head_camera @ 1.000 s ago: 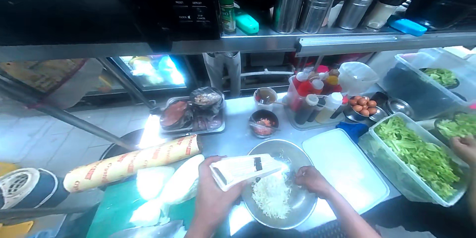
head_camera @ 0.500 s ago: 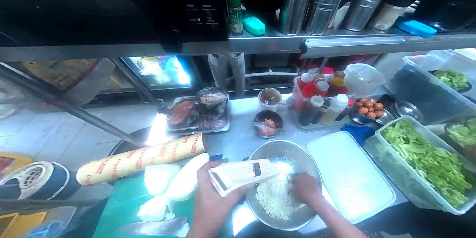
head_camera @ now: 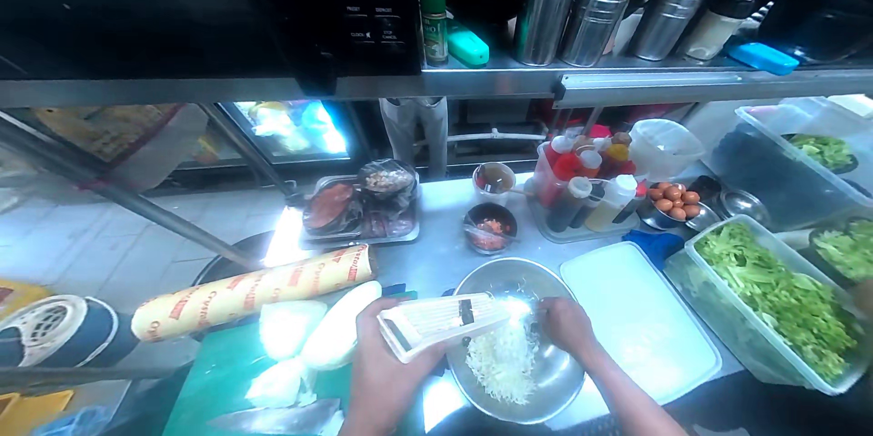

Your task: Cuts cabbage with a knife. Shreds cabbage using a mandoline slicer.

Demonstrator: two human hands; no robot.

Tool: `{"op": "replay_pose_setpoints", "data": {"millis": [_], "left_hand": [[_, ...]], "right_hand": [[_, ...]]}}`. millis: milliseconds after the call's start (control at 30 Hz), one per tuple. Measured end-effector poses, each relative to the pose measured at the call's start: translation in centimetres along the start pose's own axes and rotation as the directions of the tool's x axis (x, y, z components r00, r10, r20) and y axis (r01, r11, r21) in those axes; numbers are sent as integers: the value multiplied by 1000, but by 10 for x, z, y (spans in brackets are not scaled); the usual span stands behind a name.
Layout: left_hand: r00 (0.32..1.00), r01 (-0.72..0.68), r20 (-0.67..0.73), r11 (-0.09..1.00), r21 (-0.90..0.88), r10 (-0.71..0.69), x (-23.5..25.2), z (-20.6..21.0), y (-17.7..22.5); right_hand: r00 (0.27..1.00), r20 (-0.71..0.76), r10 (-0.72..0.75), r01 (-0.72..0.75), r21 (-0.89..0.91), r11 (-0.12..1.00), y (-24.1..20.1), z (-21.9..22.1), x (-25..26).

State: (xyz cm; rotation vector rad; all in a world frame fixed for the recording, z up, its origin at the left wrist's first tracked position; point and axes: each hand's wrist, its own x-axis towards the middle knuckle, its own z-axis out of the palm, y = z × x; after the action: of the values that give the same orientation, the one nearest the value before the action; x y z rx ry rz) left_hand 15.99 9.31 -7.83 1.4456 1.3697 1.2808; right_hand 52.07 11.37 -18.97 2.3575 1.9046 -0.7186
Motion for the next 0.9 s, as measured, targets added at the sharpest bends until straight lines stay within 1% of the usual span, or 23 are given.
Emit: {"op": "replay_pose_setpoints", "data": {"millis": [133,233,267,300,333,367,400,433,467,500,533,567,600,633,667,700,733,767,800,833,867,900], "left_hand": [[1000,4,4,1000,14,-4,-1,0,0],[1000,3,7,1000,4,-3,-3,1,0],[1000,3,8,1000,-7,-3,-3,0,1],[1000,3,6,1000,-21,-3,-3,-2,2],[1000,6,4,1000,-31,-6,-3,-4,3],[1000,8,0,999,-43,-8,-4,-6,4],[1000,13,-8,999,-50,-13,-4,-9,5],[1000,21,-14,998,-54,-22,-5,-11,5],[999,28,-18,998,-54,-29,-6,-13,5],[999,33,-21,998,-51,-34,-5,-14,6],[999,35,-24,998,-46,-36,-5,-14,6],[999,36,-24,998,-43,-37,-5,-13,6],[999,36,-21,998,-42,-37,-4,-12,6],[999,34,-17,999,-42,-35,-3,-10,6],[999,30,-12,999,-44,-31,-2,-8,6],[1000,27,-5,998,-51,-27,-2,-6,6],[1000,22,0,998,-54,-22,-1,-5,6],[1000,16,3,999,-51,-16,-1,-4,6],[1000,10,7,999,-43,-10,-1,-3,7],[1000,5,7,999,-36,-5,-1,-3,7],[1000,1,7,999,-34,-1,-1,-2,7],[1000,-1,8,999,-36,1,-2,-2,8]], "right_hand": [[999,21,-37,39,-90,995,-15,28,14],[997,70,-25,39,-211,977,-20,44,24],[997,81,-14,32,-225,974,-20,45,27],[997,78,-6,22,-205,979,-20,42,30],[999,54,0,7,-131,991,-18,35,31],[1000,25,12,-12,4,1000,-14,26,31],[999,6,33,-33,214,976,-9,17,30],[998,5,56,-52,481,875,-2,10,27],[997,48,61,-76,745,662,7,5,23],[994,111,19,-110,924,367,14,2,17],[983,171,-66,-165,982,95,22,-1,12],[968,197,-152,-215,971,-107,29,-2,7],[958,198,-208,-246,940,-238,33,-1,4],[954,190,-230,-255,918,-303,35,-1,3],[956,175,-236,-246,917,-315,36,-1,4],[964,158,-215,-213,940,-265,34,-1,6],[976,139,-167,-163,977,-141,30,-2,7],[986,120,-117,-114,992,56,25,-2,10],[992,94,-86,-61,944,325,20,-1,13],[993,74,-91,0,776,630,17,1,17],[990,69,-120,71,495,866,15,5,20],[986,93,-135,113,205,972,9,8,19]]}}
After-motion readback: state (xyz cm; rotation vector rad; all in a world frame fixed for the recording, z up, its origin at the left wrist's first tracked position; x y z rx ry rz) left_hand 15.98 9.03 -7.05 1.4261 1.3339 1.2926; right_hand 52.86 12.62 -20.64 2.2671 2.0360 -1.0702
